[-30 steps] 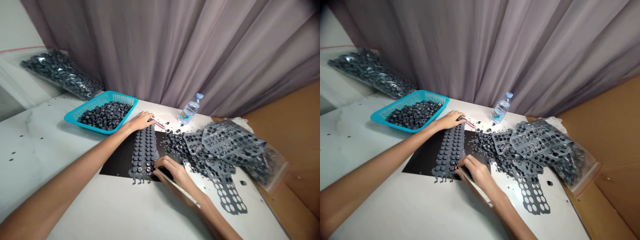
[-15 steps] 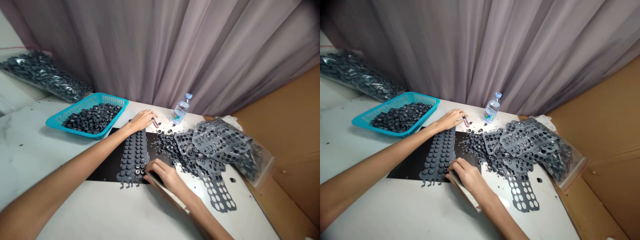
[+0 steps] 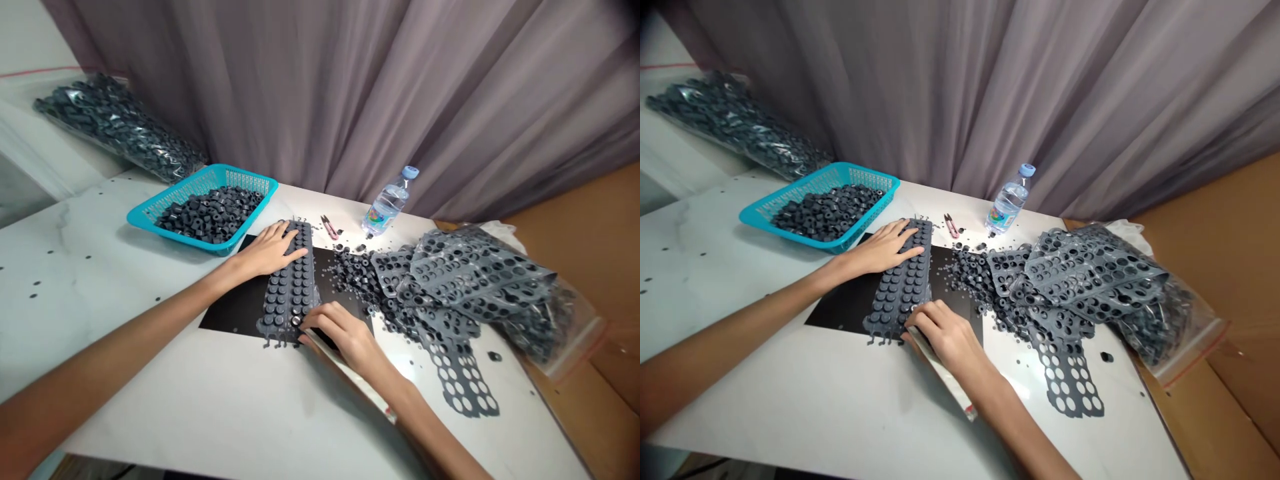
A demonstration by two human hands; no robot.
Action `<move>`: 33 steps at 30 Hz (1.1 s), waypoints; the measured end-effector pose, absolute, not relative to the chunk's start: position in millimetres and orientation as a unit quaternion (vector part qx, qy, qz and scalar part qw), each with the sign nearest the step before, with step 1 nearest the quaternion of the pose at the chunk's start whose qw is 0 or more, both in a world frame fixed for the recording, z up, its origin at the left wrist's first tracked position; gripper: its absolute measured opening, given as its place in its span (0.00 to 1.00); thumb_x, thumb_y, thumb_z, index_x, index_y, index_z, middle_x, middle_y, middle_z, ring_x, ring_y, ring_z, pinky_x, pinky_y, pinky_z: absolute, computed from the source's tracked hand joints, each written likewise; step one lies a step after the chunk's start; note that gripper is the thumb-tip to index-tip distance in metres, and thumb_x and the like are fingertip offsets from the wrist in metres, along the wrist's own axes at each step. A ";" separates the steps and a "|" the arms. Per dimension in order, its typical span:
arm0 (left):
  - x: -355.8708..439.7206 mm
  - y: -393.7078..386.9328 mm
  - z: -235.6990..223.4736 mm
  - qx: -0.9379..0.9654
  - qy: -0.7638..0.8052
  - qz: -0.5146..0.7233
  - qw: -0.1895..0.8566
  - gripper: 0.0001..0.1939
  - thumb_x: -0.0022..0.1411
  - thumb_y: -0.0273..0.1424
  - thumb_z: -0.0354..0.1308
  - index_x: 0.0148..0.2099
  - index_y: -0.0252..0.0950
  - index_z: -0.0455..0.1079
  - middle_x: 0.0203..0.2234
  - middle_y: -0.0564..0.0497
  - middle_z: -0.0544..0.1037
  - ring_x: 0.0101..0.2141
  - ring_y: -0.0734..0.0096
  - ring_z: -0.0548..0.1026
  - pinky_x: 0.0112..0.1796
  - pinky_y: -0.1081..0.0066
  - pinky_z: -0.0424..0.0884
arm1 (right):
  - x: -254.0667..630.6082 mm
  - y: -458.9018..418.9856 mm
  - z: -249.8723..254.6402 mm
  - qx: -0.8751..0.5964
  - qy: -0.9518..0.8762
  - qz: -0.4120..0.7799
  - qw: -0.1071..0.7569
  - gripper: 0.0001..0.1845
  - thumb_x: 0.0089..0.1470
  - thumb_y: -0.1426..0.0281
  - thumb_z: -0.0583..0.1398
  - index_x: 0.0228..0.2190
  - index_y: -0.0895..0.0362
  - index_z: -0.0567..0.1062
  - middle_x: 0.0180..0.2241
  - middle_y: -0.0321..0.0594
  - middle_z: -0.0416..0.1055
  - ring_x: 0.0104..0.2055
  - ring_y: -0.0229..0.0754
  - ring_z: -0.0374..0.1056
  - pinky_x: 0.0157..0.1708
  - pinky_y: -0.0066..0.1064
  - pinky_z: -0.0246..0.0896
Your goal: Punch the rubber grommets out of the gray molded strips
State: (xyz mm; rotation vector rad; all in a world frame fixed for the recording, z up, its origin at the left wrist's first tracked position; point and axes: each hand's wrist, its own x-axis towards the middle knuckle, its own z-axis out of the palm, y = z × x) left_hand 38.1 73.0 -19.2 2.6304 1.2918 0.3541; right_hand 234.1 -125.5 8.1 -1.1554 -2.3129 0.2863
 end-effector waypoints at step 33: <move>2.8 -50.8 -0.9 0.882 0.358 0.177 0.250 0.09 0.63 0.42 0.65 0.42 0.44 0.74 0.40 0.56 0.75 0.43 0.63 0.70 0.45 0.63 0.61 | 213.7 -130.2 -5.9 -0.459 -0.861 -0.090 0.199 0.10 0.70 0.72 0.54 0.49 0.62 0.71 0.41 0.50 0.74 0.41 0.50 0.68 0.39 0.40 0.69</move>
